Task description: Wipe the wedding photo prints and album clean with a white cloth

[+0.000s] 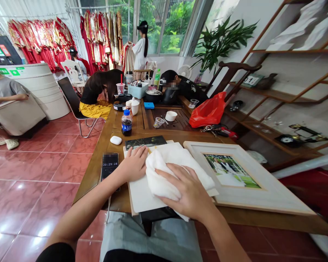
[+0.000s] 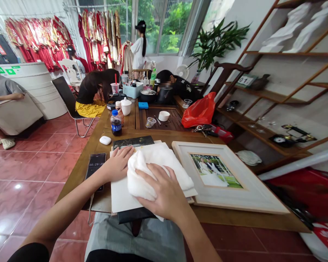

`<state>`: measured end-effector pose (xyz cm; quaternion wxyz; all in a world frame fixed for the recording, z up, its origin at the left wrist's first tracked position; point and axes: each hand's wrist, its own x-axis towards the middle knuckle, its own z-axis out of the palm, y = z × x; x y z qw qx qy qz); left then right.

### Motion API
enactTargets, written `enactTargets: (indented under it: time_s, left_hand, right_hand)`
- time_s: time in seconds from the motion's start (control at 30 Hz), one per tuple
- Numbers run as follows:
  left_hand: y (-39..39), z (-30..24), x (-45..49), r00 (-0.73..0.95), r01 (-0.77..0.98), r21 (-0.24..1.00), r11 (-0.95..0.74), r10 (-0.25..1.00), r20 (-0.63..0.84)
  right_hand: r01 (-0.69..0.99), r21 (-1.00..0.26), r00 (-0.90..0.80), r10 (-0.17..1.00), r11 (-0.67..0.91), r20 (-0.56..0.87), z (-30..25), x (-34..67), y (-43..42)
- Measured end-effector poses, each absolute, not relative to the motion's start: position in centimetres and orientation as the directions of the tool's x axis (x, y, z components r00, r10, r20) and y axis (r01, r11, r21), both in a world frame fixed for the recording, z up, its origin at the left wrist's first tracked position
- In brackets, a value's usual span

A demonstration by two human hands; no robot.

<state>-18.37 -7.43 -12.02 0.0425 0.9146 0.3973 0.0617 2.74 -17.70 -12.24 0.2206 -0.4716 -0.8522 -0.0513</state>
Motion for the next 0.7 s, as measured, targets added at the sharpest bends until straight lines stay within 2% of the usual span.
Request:
enactTargets:
  time_s: [0.13, 0.37, 0.5, 0.7]
  left_hand:
    - [-7.4, -12.0, -18.4, 0.673, 0.723, 0.131, -0.678, 0.734, 0.083]
    - [-7.5, -11.9, -18.4, 0.667, 0.728, 0.150, -0.669, 0.742, 0.075]
    - [-7.5, -12.0, -18.4, 0.666, 0.728, 0.149, -0.669, 0.742, 0.080]
    - [-7.3, -12.4, -18.4, 0.680, 0.716, 0.137, -0.684, 0.728, 0.084]
  right_hand:
    - [0.849, -0.173, -0.409, 0.828, 0.499, 0.383, -12.4, 4.2, -17.1]
    - [0.958, -0.160, -0.154, 0.900, 0.237, 0.408, -13.2, 6.7, -15.6]
    - [0.936, -0.150, -0.242, 0.889, 0.320, 0.388, -12.8, 5.2, -15.4]
    - [0.854, -0.197, -0.405, 0.853, 0.481, 0.329, -12.2, 3.2, -15.3]
